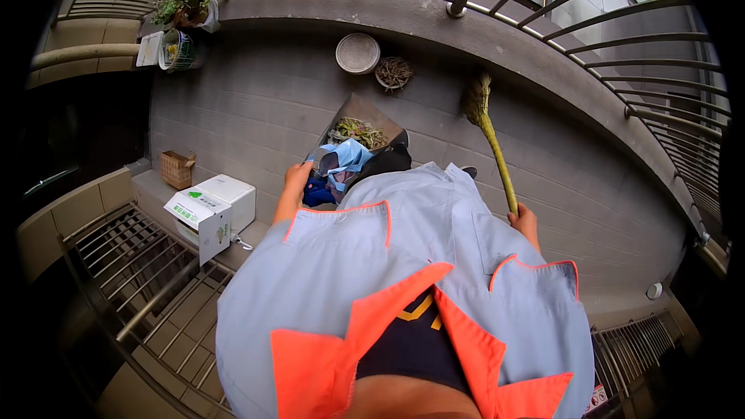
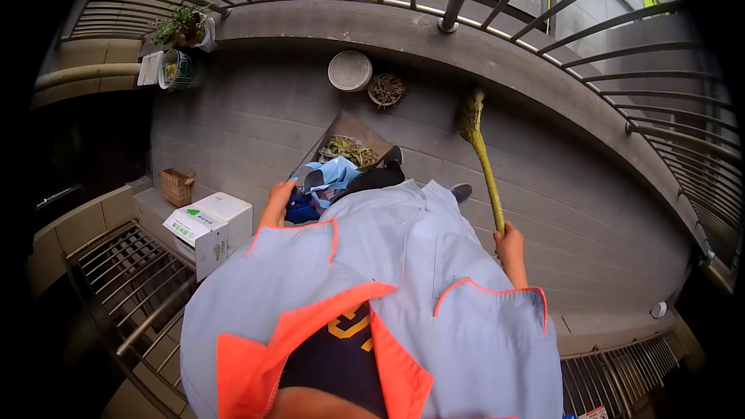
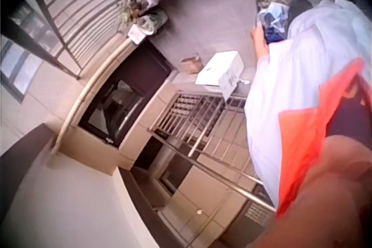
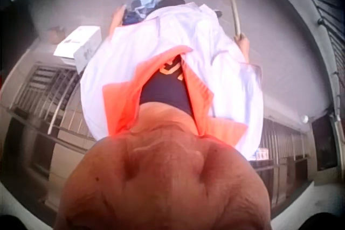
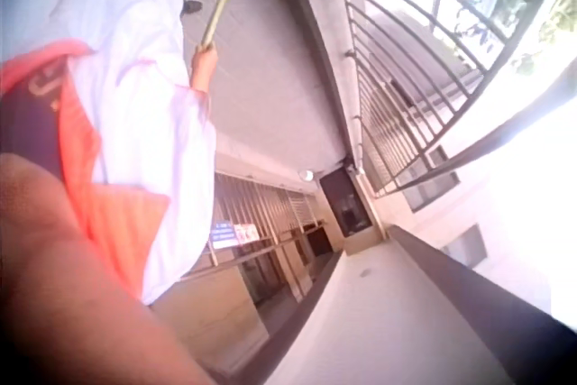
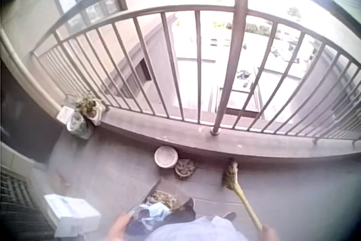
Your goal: The person sweeps the balcony floor using a broom and collects debris into a dustpan. The person then wipes the balcony railing with a cloth while walking along the balcony.
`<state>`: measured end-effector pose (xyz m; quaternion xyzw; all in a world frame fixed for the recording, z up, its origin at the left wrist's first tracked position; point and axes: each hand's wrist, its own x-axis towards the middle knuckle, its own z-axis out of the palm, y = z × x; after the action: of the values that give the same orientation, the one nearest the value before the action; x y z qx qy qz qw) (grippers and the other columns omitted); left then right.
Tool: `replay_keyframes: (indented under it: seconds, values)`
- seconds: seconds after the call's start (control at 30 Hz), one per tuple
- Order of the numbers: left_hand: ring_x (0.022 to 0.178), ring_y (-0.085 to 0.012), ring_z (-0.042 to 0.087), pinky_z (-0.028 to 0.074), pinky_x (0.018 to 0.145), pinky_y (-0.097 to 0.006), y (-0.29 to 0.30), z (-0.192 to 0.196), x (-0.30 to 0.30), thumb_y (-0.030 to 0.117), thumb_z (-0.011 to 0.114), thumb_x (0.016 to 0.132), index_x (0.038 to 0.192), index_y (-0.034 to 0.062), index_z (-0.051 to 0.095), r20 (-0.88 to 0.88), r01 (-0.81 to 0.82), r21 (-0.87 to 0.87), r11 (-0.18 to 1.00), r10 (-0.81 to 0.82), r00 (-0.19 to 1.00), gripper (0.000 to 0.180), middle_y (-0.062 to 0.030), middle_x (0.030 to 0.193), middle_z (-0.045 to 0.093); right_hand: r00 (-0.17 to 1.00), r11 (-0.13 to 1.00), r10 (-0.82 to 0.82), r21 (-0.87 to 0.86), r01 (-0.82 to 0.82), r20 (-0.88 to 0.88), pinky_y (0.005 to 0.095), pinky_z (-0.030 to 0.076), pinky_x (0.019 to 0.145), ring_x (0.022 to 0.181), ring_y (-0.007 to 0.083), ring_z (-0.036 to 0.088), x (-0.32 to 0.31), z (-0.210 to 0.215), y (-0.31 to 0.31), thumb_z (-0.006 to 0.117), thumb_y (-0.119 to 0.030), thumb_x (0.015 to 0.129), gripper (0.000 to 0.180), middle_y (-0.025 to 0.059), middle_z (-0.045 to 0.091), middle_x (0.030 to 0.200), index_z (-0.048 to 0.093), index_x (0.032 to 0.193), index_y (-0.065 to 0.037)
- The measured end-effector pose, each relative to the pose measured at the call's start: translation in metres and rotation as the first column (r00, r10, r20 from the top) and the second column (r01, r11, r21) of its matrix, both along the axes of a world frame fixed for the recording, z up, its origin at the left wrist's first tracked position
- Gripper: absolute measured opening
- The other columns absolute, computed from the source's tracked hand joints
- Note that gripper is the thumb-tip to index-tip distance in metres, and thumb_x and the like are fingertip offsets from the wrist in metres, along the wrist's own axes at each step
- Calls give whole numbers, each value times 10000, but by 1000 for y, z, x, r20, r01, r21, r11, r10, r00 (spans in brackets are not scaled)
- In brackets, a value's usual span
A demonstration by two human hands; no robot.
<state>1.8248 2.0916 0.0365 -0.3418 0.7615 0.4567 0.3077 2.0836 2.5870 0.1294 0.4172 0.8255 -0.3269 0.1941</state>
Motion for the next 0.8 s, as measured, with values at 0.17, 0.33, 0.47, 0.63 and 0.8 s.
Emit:
replay_keyframes:
  seconds: [0.17,0.33,0.47,0.63,0.8]
  values:
    - [471,-153,511,409,394,-294,-26,-40,9,268,599,660,700,-18,589,34,25,-36,999,-24,999,289,-65,605,549,979,985,-170,-5,171,117,348,448,483,507,182,566,-12,21,-11,581,-83,760,274,102,568,607,583,1023,-9]
    - [485,-192,570,439,424,-326,-40,-40,5,311,600,647,724,-38,602,33,148,-204,968,-144,989,357,-123,619,591,992,994,-73,89,65,101,369,464,591,624,236,611,21,0,0,597,-114,740,268,149,619,693,615,986,-9]
    - [488,-212,592,460,448,-330,-45,-29,6,333,596,648,744,-44,608,-7,176,-243,954,-184,983,389,-151,642,609,994,997,-46,67,40,101,372,465,637,685,271,631,29,-27,25,603,-147,721,300,178,638,756,615,984,-2]
    - [481,-206,584,462,439,-323,-57,-35,22,308,601,648,751,-52,608,-2,80,-240,968,-82,997,375,-141,635,607,993,996,75,50,-80,90,359,461,613,644,245,619,-33,-7,27,597,-133,718,302,166,629,715,613,986,5]
    - [485,-177,547,432,394,-303,-64,-41,35,253,614,639,743,-38,605,-18,-136,-88,987,135,991,309,-91,637,583,990,995,100,-9,-99,104,347,453,585,603,221,603,-71,12,19,603,-112,708,298,151,614,676,613,976,18]
